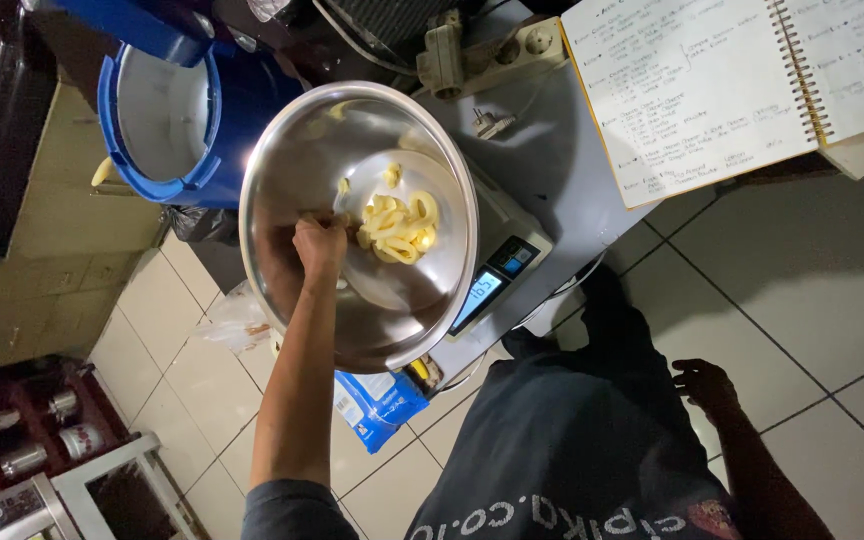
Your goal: Measure butter into a bowl using a digital scale and prepare a piping bag.
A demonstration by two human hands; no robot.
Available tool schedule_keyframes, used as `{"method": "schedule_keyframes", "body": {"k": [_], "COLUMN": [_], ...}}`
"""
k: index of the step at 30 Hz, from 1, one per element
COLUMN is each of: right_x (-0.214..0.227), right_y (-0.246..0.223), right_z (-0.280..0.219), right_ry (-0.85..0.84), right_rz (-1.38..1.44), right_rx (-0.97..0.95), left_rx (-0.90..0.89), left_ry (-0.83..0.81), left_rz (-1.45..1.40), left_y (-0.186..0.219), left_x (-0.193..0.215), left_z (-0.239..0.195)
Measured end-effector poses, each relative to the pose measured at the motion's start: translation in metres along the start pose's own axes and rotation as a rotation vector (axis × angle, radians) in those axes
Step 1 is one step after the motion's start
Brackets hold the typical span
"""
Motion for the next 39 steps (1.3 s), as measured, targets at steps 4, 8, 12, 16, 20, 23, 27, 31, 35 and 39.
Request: {"method": "schedule_keyframes", "body": {"k": [4, 8, 12, 16, 20, 23, 27, 31, 35, 39], "right_x": [0.000, 0.006, 0.010, 0.009, 0.012, 0.013, 0.011, 0.016, 0.016, 0.022], "right_y": [-0.014, -0.012, 0.000, -0.005, 0.001, 0.008, -0.016, -0.004, -0.010, -0.011], "right_z": [-0.002, 0.004, 0.014, 0.012, 0.016, 0.023, 0.009, 0.022, 0.024, 0.029], "right_ry": [0.002, 0.015, -0.006, 0.008, 0.007, -0.026, -0.034, -0.051, -0.088, -0.107], "right_rz": [0.003, -0.021, 0.000, -0.037, -0.041, -0.009, -0.043, -0.045, -0.002, 0.015], "right_rx": [0.007, -0.027, -0.005, 0.007, -0.012, 0.008, 0.069, 0.088, 0.121, 0.179], "left_rx": [0.047, 0.097, 0.049, 0.121, 0.182, 0.224, 0.459, 0.291, -0.077, -0.145], "left_ry": [-0.058, -0.048, -0.062, -0.109, -0.110, -0.141, -0.271, -0.370, -0.215, -0.255], "left_rz": [0.059, 0.045, 0.092, 0.117, 0.166, 0.239, 0.281, 0.357, 0.474, 0.402], "left_y": [-0.005, -0.003, -0.003, 0.001, -0.006, -0.016, 0.017, 0.017, 0.035, 0.067], "left_x": [0.001, 0.005, 0.003, 0.005, 0.004, 0.000, 0.020, 0.012, 0.013, 0.027], "left_z": [-0.001, -0.005, -0.003, -0.005, 0.001, 0.008, -0.009, -0.006, -0.004, -0.019]}}
Point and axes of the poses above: each hand's wrist, its own z-axis towards the middle knuckle, its own x-axis out of the back of the hand, y = z × x, the point moved 10 cm from there along z, towards the middle knuckle, and after that the axes turned 4 degrees about y, right-handed, at the moved point
